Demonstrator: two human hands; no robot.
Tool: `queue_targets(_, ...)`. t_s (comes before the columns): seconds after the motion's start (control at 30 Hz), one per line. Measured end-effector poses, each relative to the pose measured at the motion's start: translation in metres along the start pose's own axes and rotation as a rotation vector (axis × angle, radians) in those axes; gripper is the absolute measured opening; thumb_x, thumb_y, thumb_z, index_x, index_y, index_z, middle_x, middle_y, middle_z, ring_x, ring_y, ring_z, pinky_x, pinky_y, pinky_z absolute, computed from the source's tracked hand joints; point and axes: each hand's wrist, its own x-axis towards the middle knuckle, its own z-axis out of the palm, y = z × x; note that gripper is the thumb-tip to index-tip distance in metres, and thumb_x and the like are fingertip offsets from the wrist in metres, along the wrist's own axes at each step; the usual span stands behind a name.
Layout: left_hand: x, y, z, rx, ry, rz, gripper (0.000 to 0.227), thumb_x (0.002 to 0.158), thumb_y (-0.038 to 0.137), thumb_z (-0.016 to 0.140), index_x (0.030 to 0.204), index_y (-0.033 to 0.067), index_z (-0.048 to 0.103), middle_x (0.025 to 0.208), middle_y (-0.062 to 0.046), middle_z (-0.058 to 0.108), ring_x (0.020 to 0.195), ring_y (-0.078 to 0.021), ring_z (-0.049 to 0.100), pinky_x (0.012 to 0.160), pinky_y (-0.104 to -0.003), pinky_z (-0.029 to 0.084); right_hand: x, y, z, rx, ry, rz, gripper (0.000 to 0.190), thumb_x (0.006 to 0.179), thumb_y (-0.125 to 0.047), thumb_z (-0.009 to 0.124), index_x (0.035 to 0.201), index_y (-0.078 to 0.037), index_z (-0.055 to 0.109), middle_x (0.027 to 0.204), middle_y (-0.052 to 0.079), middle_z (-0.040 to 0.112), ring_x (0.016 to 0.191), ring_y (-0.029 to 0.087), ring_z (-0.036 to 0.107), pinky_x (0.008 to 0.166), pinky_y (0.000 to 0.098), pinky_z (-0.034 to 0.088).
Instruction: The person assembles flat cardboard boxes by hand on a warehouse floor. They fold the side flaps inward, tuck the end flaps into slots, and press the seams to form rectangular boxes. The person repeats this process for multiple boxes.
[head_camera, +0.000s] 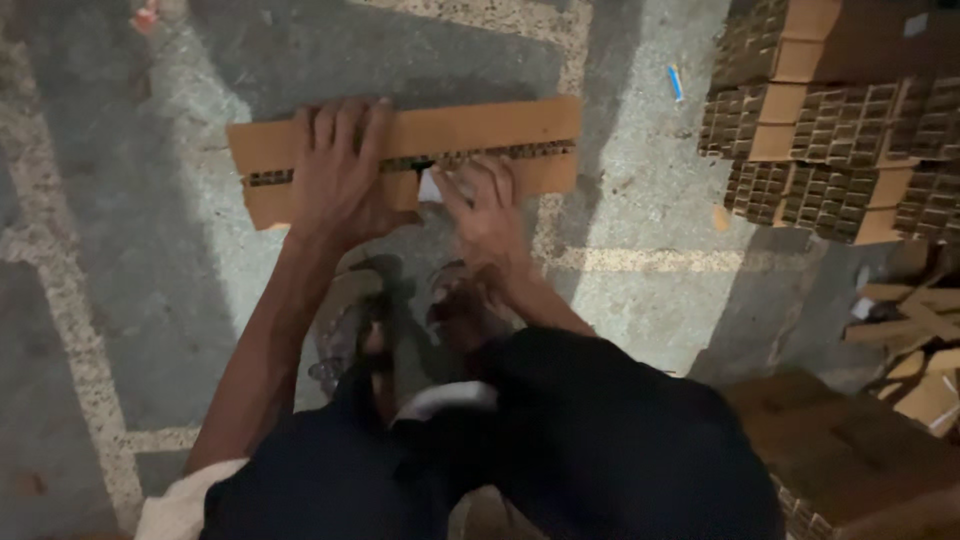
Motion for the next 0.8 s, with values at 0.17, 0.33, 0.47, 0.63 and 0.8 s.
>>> queue_targets(0.17,0.005,0.001,0.000,-0.036,-0.003,-0.009,0.129,0.056,0.068,0.095,0.152,-0.0003,0.043,0.139,-0.023,0.047,0.130,-0.0431,0.042,0.115,-0.064,0.028,0.002,0.010,-0.006,0.140,0.077,-0.006,0.050,0.083,-0.001,0.070,0.132,-0.011,0.067,0.127,0.007,0.064,0.125,0.030,0.058,0.103,0.0503,0.042)
queue_targets(0.33,0.004,0.005,-0.004,-0.013,-0.050,-0.043,0.130,0.047,0.067,0.093,0.148,0.0004,0.046,0.136,-0.022,0.049,0.129,-0.0413,0.044,0.114,-0.063,0.028,0.000,0.010,-0.008,0.175,0.116,0.003,0.031,0.090,-0.009,0.073,0.121,-0.011,0.075,0.122,0.010,0.060,0.114,0.031,0.057,0.094,0.0455,0.042)
queue_targets(0.47,0.003,0.001,-0.001,-0.050,0.031,-0.003,0.121,0.065,0.075,0.093,0.147,-0.0001,0.047,0.139,-0.021,0.048,0.129,-0.0404,0.043,0.114,-0.063,0.028,-0.008,0.016,0.008,0.081,0.233,-0.044,0.018,0.091,-0.015,0.075,0.109,-0.013,0.078,0.109,0.006,0.062,0.107,0.030,0.059,0.091,0.0451,0.042)
queue_targets(0.63,0.000,-0.002,0.007,-0.016,0.052,0.000,0.116,0.064,0.072,0.091,0.147,0.0032,0.048,0.141,-0.018,0.048,0.131,-0.0376,0.044,0.118,-0.061,0.029,-0.021,0.059,0.013,-0.101,0.266,0.118,0.014,0.097,-0.009,0.074,0.109,-0.015,0.077,0.103,0.009,0.068,0.102,0.024,0.061,0.095,0.0445,0.040)
queue_targets(0.8,0.001,-0.004,0.009,-0.045,0.074,0.015,0.116,0.065,0.069,0.094,0.148,0.0024,0.047,0.139,-0.021,0.048,0.126,-0.0407,0.045,0.114,-0.063,0.029,-0.034,0.101,-0.034,-0.115,0.260,0.265,0.040,0.082,0.003,0.069,0.117,-0.015,0.076,0.106,0.011,0.067,0.104,0.030,0.061,0.099,0.0459,0.035)
